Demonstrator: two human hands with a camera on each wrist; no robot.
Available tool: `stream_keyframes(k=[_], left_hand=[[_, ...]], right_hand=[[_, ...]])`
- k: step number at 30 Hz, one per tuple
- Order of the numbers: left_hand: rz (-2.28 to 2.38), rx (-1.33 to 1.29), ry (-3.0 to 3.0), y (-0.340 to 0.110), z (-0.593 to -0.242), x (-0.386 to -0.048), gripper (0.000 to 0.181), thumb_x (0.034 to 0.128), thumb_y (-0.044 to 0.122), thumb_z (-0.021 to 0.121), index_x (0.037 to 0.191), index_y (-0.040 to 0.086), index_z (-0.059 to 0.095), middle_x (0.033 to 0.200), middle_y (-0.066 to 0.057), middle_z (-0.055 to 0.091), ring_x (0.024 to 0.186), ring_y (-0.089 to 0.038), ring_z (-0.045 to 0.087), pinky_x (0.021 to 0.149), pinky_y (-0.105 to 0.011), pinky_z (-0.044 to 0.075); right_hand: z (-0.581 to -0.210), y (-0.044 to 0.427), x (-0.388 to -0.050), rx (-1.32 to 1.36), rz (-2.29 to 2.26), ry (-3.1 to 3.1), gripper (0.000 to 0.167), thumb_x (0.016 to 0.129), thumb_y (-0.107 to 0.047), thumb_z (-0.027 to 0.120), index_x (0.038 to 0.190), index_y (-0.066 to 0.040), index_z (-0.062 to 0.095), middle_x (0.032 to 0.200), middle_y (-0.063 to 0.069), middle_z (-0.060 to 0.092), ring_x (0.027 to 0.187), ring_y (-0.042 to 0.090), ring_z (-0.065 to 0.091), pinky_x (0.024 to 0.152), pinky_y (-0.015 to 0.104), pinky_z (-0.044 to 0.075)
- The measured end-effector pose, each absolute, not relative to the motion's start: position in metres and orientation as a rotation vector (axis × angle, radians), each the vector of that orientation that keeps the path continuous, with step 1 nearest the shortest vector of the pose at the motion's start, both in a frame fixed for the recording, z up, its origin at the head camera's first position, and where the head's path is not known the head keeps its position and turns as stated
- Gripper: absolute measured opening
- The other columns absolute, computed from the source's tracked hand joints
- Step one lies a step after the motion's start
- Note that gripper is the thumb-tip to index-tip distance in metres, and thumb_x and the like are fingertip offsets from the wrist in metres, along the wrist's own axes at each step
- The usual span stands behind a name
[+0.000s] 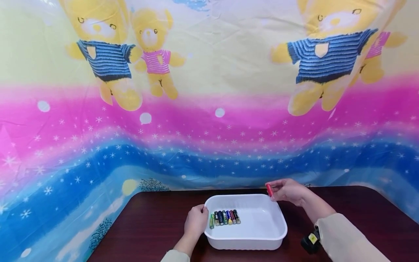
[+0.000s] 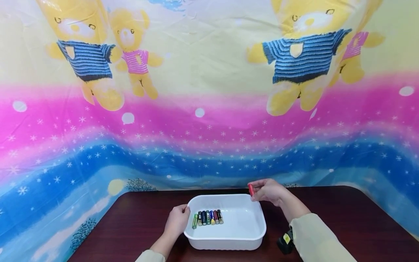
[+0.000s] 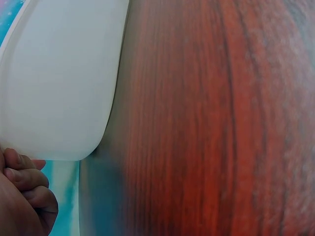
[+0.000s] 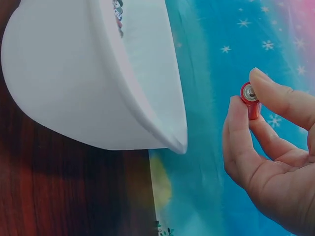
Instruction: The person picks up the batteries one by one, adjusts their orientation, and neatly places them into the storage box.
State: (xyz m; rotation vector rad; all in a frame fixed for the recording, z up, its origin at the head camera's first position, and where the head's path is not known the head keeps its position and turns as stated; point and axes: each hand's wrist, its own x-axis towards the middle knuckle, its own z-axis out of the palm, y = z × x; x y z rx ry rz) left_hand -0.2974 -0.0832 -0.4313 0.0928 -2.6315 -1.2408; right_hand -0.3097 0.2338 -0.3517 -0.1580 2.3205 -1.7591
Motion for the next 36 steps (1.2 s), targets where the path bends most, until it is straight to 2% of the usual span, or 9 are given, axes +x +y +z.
stream_keyframes(k=[9,17,24,31,36], left_hand=[[-1.244,0.084,-2.634,-0.084,-0.432,-0.297,0.031,0.0914,0.019,0.051,0.111,0.001,0.066,0.101,-0.011,0.066,0.085,-0.02,0.062,0.075,-0.043,0.051],[-1.242,0.094,-2.636,-0.083,-0.43,-0.295,0.03,0.0916,0.019,0.052,0.111,0.001,0.066,0.102,-0.012,0.066,0.086,-0.02,0.062,0.076,-0.043,0.051],[-1.238,0.079,-2.635,-0.084,-0.43,-0.294,0.03,0.092,0.018,0.052,0.112,0.0,0.065,0.103,-0.012,0.066,0.087,-0.021,0.062,0.075,-0.043,0.051],[-1.257,0.099,-2.637,-0.083,-0.43,-0.295,0.03,0.0914,0.019,0.052,0.112,0.0,0.065,0.102,-0.012,0.066,0.086,-0.02,0.062,0.075,-0.043,0.051],[-1.249,0.1,-2.632,-0.083,-0.43,-0.295,0.03,0.0911,0.019,0.053,0.111,0.001,0.066,0.103,-0.012,0.066,0.088,-0.021,0.062,0.076,-0.045,0.05]], right_hand=[[-0.35,0.226,-0.311,-0.155,-1.773,2.309,0.064,0.073,0.01,0.069,0.131,0.012,0.041,0.115,0.028,0.05,0.092,0.027,0.058,0.082,0.041,0.05],[-0.349,0.22,-0.315,-0.14,-1.775,2.301,0.066,0.072,0.01,0.07,0.131,0.01,0.041,0.112,0.023,0.053,0.096,0.03,0.058,0.084,0.043,0.049],[-0.348,0.214,-0.318,-0.163,-1.79,2.283,0.065,0.072,0.009,0.07,0.131,0.01,0.042,0.113,0.024,0.052,0.094,0.029,0.058,0.085,0.043,0.049],[-0.342,0.206,-0.321,-0.166,-1.805,2.263,0.066,0.073,0.011,0.069,0.133,0.01,0.04,0.111,0.02,0.055,0.1,0.032,0.056,0.084,0.041,0.049],[-0.341,0.199,-0.324,-0.166,-1.814,2.273,0.064,0.073,0.01,0.069,0.131,0.009,0.043,0.113,0.022,0.054,0.098,0.031,0.057,0.087,0.045,0.047]])
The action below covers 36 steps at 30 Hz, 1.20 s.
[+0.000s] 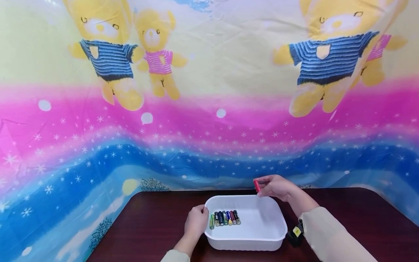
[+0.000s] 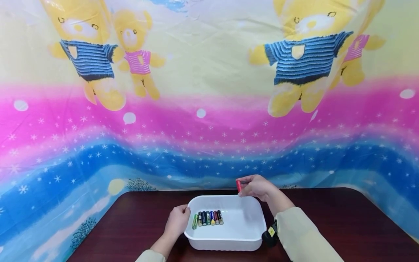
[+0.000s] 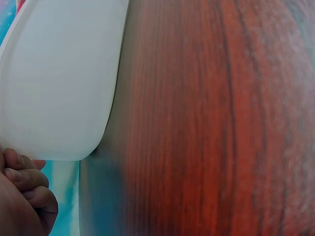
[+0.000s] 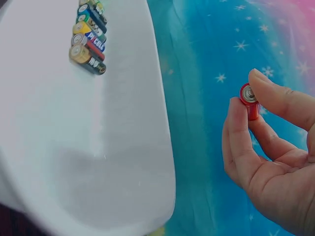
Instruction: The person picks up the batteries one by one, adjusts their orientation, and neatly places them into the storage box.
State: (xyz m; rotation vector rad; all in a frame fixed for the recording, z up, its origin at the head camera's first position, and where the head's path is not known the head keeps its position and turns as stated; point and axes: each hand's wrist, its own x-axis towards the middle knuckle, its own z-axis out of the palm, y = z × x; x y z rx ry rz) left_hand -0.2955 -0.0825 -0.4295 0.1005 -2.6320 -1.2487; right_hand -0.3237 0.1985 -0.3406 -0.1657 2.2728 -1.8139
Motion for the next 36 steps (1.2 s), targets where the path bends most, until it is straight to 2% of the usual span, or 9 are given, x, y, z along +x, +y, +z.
stream_keyframes(k=[10,19,27,31,36], left_hand=[[-1.235,0.106,-2.632,-0.084,-0.43,-0.296,0.03,0.091,0.019,0.052,0.111,0.001,0.066,0.102,-0.011,0.067,0.086,-0.02,0.062,0.074,-0.043,0.051],[-1.24,0.116,-2.638,-0.086,-0.431,-0.297,0.031,0.0911,0.019,0.052,0.112,0.002,0.065,0.103,-0.011,0.066,0.086,-0.02,0.062,0.074,-0.043,0.051],[-1.257,0.097,-2.631,-0.086,-0.432,-0.297,0.031,0.0911,0.019,0.052,0.112,0.001,0.065,0.103,-0.012,0.066,0.087,-0.02,0.062,0.074,-0.043,0.051],[-1.262,0.094,-2.633,-0.085,-0.432,-0.297,0.031,0.0914,0.019,0.051,0.112,0.001,0.065,0.103,-0.012,0.066,0.087,-0.019,0.062,0.075,-0.042,0.051],[-1.276,0.096,-2.632,-0.084,-0.431,-0.297,0.032,0.0919,0.02,0.051,0.113,0.0,0.064,0.105,-0.012,0.066,0.089,-0.02,0.062,0.076,-0.043,0.051]], right_hand=[[-0.343,0.185,-0.333,-0.194,-1.848,2.227,0.065,0.072,0.011,0.07,0.131,0.01,0.043,0.111,0.021,0.055,0.093,0.027,0.059,0.083,0.041,0.05],[-0.337,0.174,-0.338,-0.178,-1.825,2.234,0.067,0.07,0.01,0.072,0.131,0.007,0.044,0.114,0.024,0.052,0.089,0.026,0.058,0.086,0.044,0.048],[-0.332,0.17,-0.344,-0.231,-1.762,2.241,0.064,0.073,0.009,0.07,0.131,0.007,0.044,0.112,0.023,0.052,0.091,0.026,0.057,0.082,0.042,0.05],[-0.337,0.167,-0.347,-0.203,-1.747,2.248,0.064,0.07,0.01,0.072,0.129,0.006,0.047,0.109,0.02,0.054,0.092,0.028,0.056,0.083,0.044,0.049],[-0.346,0.166,-0.351,-0.139,-1.75,2.239,0.065,0.068,0.013,0.072,0.129,0.003,0.049,0.115,0.022,0.053,0.094,0.029,0.057,0.083,0.045,0.049]])
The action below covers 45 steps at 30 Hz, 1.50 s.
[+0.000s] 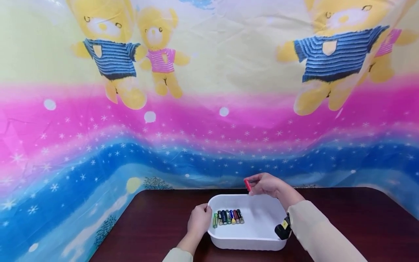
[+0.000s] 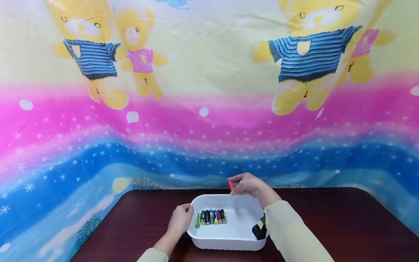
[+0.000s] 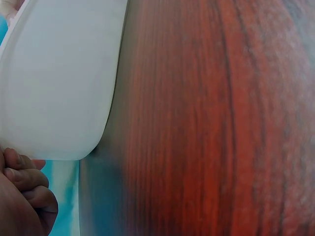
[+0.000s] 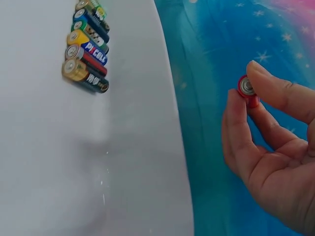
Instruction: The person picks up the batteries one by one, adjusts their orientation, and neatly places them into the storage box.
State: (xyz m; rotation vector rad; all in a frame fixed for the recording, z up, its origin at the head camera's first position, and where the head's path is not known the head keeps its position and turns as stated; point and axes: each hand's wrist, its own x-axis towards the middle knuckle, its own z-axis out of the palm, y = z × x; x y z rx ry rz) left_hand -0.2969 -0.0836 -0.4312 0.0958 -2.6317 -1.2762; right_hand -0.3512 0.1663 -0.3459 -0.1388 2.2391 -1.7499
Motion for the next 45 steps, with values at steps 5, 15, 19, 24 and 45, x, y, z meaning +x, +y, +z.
stream_keyframes(k=[5,15,19,24,45], left_hand=[[-1.28,0.088,-2.633,-0.082,-0.431,-0.298,0.031,0.092,0.02,0.051,0.113,0.001,0.065,0.104,-0.011,0.066,0.087,-0.019,0.062,0.075,-0.042,0.051],[-1.265,0.095,-2.637,-0.081,-0.429,-0.296,0.03,0.0915,0.019,0.052,0.112,0.001,0.065,0.102,-0.011,0.066,0.084,-0.019,0.061,0.074,-0.043,0.051],[-1.265,0.091,-2.634,-0.081,-0.428,-0.295,0.03,0.0916,0.019,0.052,0.112,0.0,0.065,0.102,-0.012,0.066,0.085,-0.019,0.062,0.075,-0.043,0.051],[-1.266,0.098,-2.633,-0.081,-0.428,-0.296,0.031,0.0919,0.019,0.052,0.113,0.0,0.065,0.104,-0.013,0.066,0.088,-0.021,0.062,0.076,-0.044,0.051],[-1.23,0.192,-2.613,-0.078,-0.428,-0.296,0.03,0.0924,0.019,0.052,0.112,0.0,0.063,0.102,-0.013,0.065,0.087,-0.023,0.062,0.075,-0.044,0.05]], right_hand=[[-0.353,0.17,-0.355,-0.145,-1.755,2.23,0.064,0.069,0.017,0.069,0.128,0.002,0.051,0.117,0.024,0.052,0.094,0.03,0.058,0.08,0.041,0.051],[-0.367,0.176,-0.361,-0.263,-1.756,2.21,0.063,0.068,0.021,0.064,0.127,0.004,0.051,0.113,0.024,0.053,0.097,0.033,0.055,0.078,0.041,0.052],[-0.37,0.178,-0.364,-0.334,-1.683,2.281,0.063,0.064,0.022,0.068,0.122,0.001,0.057,0.104,0.016,0.058,0.09,0.027,0.057,0.073,0.039,0.054],[-0.371,0.181,-0.367,-0.504,-1.594,2.281,0.062,0.064,0.022,0.069,0.121,0.001,0.058,0.107,0.02,0.058,0.088,0.025,0.058,0.072,0.039,0.054],[-0.391,0.183,-0.367,-0.707,-1.535,2.348,0.059,0.066,0.012,0.072,0.122,-0.003,0.059,0.1,0.012,0.057,0.091,0.026,0.053,0.072,0.037,0.053]])
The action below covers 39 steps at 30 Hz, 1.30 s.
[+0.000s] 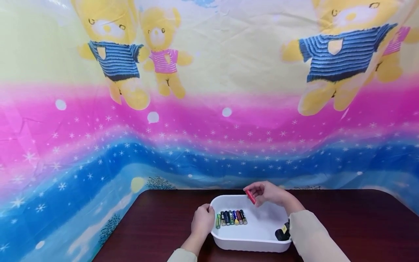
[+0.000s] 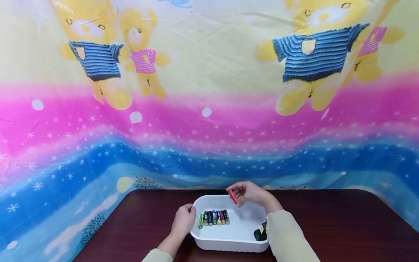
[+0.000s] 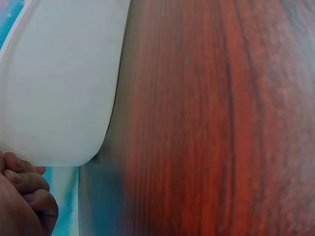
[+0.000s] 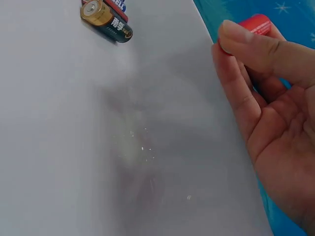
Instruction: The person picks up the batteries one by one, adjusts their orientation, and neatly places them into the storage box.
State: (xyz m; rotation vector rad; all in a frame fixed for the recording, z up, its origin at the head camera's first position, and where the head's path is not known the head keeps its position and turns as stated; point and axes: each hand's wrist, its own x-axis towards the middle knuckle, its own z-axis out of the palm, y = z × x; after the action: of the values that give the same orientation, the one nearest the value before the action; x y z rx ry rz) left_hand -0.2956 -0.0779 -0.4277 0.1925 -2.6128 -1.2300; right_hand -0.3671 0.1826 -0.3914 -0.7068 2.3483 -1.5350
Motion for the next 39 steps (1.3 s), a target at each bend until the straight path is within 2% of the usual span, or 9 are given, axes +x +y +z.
stream_keyframes(k=[9,15,23,39], left_hand=[[-1.242,0.203,-2.598,-0.076,-0.428,-0.295,0.029,0.0923,0.018,0.052,0.112,-0.001,0.063,0.101,-0.014,0.065,0.086,-0.023,0.062,0.075,-0.045,0.051],[-1.251,0.215,-2.584,-0.075,-0.428,-0.296,0.028,0.092,0.017,0.053,0.11,-0.001,0.064,0.1,-0.013,0.065,0.084,-0.023,0.061,0.074,-0.044,0.051],[-1.246,0.211,-2.582,-0.075,-0.428,-0.296,0.026,0.0911,0.017,0.053,0.107,0.0,0.065,0.098,-0.013,0.065,0.083,-0.022,0.061,0.073,-0.044,0.05],[-1.216,0.193,-2.586,-0.077,-0.429,-0.297,0.026,0.0908,0.018,0.054,0.108,0.001,0.065,0.1,-0.012,0.066,0.087,-0.024,0.061,0.076,-0.045,0.05]], right_hand=[[-0.39,0.181,-0.362,-0.789,-1.494,2.307,0.059,0.065,0.011,0.074,0.121,-0.005,0.061,0.098,0.011,0.061,0.091,0.026,0.057,0.074,0.036,0.052],[-0.393,0.18,-0.359,-0.776,-1.424,2.248,0.063,0.061,0.014,0.075,0.12,-0.002,0.061,0.093,0.011,0.064,0.085,0.025,0.061,0.072,0.036,0.053],[-0.401,0.178,-0.356,-0.664,-1.315,2.308,0.063,0.059,0.009,0.077,0.119,-0.005,0.063,0.086,0.008,0.063,0.079,0.02,0.056,0.064,0.031,0.052],[-0.412,0.17,-0.356,-0.67,-1.298,2.377,0.057,0.06,0.008,0.079,0.115,0.0,0.064,0.071,0.007,0.063,0.06,0.015,0.058,0.052,0.027,0.048]])
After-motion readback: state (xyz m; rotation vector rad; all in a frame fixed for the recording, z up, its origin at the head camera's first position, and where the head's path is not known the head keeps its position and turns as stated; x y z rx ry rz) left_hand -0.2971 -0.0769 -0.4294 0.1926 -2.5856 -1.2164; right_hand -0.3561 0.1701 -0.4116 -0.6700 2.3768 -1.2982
